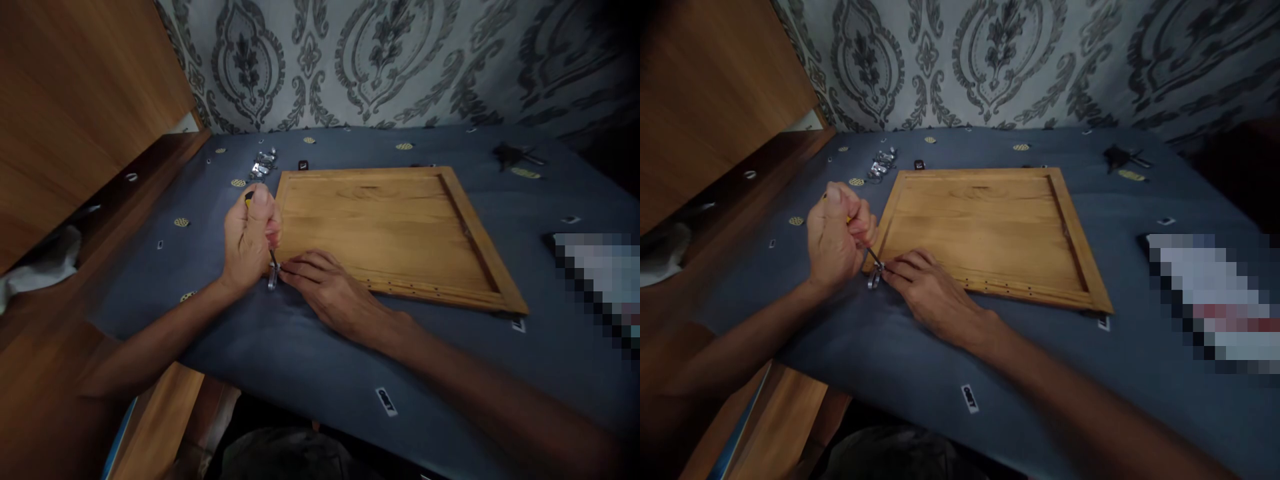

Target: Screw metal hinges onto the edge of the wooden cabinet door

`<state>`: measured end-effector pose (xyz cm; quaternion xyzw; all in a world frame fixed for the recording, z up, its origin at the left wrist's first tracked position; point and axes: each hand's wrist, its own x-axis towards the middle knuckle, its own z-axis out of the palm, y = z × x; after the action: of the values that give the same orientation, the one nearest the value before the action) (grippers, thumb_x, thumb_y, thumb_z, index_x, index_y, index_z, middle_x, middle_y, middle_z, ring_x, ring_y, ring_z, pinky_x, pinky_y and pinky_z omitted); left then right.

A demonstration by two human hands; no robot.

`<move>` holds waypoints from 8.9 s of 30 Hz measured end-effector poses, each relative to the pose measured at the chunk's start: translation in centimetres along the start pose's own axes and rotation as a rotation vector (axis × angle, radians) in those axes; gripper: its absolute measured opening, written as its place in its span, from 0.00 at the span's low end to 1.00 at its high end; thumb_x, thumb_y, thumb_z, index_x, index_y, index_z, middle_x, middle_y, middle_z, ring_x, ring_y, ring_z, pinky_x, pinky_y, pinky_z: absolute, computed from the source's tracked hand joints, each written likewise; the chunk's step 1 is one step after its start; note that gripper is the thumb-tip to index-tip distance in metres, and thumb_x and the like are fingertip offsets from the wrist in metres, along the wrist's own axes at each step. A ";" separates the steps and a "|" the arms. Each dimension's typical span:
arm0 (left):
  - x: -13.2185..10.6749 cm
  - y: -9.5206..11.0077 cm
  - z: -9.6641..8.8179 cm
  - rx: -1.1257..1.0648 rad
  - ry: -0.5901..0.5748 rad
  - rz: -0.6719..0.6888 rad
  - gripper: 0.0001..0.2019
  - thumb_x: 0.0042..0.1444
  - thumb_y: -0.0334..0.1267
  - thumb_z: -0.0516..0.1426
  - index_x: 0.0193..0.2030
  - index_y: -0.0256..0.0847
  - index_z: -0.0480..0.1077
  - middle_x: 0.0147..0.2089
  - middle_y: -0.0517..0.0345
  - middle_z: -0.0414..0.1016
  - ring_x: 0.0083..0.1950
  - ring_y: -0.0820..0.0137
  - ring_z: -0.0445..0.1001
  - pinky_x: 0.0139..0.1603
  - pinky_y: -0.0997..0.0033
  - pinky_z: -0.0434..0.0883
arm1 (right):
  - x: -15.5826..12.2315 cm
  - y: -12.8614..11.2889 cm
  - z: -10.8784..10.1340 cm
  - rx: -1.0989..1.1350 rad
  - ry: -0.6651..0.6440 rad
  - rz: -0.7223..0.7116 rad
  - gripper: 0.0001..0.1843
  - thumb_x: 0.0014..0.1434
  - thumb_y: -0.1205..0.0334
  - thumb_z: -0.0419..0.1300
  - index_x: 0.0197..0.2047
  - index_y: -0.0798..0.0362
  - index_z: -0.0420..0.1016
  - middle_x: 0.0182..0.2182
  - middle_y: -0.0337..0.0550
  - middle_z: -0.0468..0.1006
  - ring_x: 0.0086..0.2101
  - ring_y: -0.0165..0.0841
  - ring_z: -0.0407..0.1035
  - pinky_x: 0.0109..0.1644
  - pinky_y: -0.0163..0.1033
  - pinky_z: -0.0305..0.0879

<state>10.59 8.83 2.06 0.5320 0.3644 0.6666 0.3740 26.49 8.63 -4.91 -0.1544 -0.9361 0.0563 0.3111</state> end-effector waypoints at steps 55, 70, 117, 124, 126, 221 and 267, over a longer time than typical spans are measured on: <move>-0.1 2.7 -1.2 -0.096 0.069 -0.100 0.22 0.65 0.53 0.58 0.26 0.42 0.62 0.21 0.66 0.50 0.19 0.77 0.53 0.20 0.76 0.56 | -0.1 -0.1 -0.1 0.056 -0.004 0.031 0.20 0.68 0.73 0.51 0.59 0.56 0.75 0.53 0.53 0.80 0.53 0.42 0.71 0.57 0.54 0.71; -0.4 2.2 -1.1 -0.122 0.022 -0.094 0.24 0.59 0.58 0.61 0.26 0.41 0.63 0.20 0.66 0.53 0.19 0.77 0.54 0.21 0.74 0.55 | 0.0 0.0 -0.2 0.030 -0.006 0.016 0.19 0.70 0.72 0.49 0.58 0.57 0.75 0.52 0.53 0.80 0.52 0.41 0.71 0.56 0.52 0.72; 1.2 0.4 -5.4 0.406 -0.094 0.242 0.21 0.47 0.48 0.72 0.42 0.43 0.71 0.33 0.63 0.73 0.31 0.74 0.72 0.30 0.76 0.71 | -0.3 -0.1 -0.1 0.058 -0.015 0.013 0.19 0.69 0.72 0.51 0.59 0.56 0.74 0.54 0.52 0.79 0.55 0.41 0.69 0.59 0.53 0.71; 0.7 0.4 -5.5 0.436 -0.033 0.312 0.20 0.49 0.43 0.72 0.46 0.44 0.72 0.32 0.64 0.71 0.30 0.76 0.72 0.28 0.77 0.70 | -0.3 -0.1 -0.1 0.037 -0.005 0.001 0.18 0.69 0.73 0.51 0.58 0.63 0.74 0.54 0.57 0.79 0.55 0.43 0.69 0.59 0.53 0.71; 0.7 0.5 -5.7 0.437 -0.028 0.321 0.20 0.49 0.42 0.72 0.46 0.44 0.72 0.31 0.64 0.71 0.29 0.76 0.72 0.29 0.77 0.70 | -0.2 -0.1 0.0 0.041 -0.009 0.011 0.19 0.69 0.73 0.51 0.58 0.62 0.75 0.54 0.56 0.79 0.55 0.43 0.69 0.59 0.54 0.71; -0.2 2.9 -5.5 0.580 -0.207 0.312 0.17 0.60 0.44 0.65 0.53 0.46 0.72 0.37 0.57 0.80 0.36 0.67 0.82 0.36 0.69 0.80 | -0.1 -0.2 -0.4 0.045 -0.033 0.020 0.19 0.69 0.73 0.50 0.58 0.56 0.75 0.52 0.52 0.79 0.53 0.41 0.70 0.58 0.52 0.71; -0.8 2.8 -5.1 0.680 -0.147 0.377 0.13 0.61 0.42 0.63 0.52 0.46 0.72 0.37 0.60 0.77 0.34 0.71 0.79 0.35 0.70 0.78 | -0.2 -0.1 -0.2 0.050 -0.027 0.019 0.18 0.70 0.71 0.50 0.58 0.59 0.75 0.54 0.54 0.79 0.54 0.41 0.70 0.60 0.53 0.70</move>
<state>5.43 6.47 3.31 0.7295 0.4325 0.5250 0.0725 26.71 8.47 -4.84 -0.1545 -0.9369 0.0846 0.3019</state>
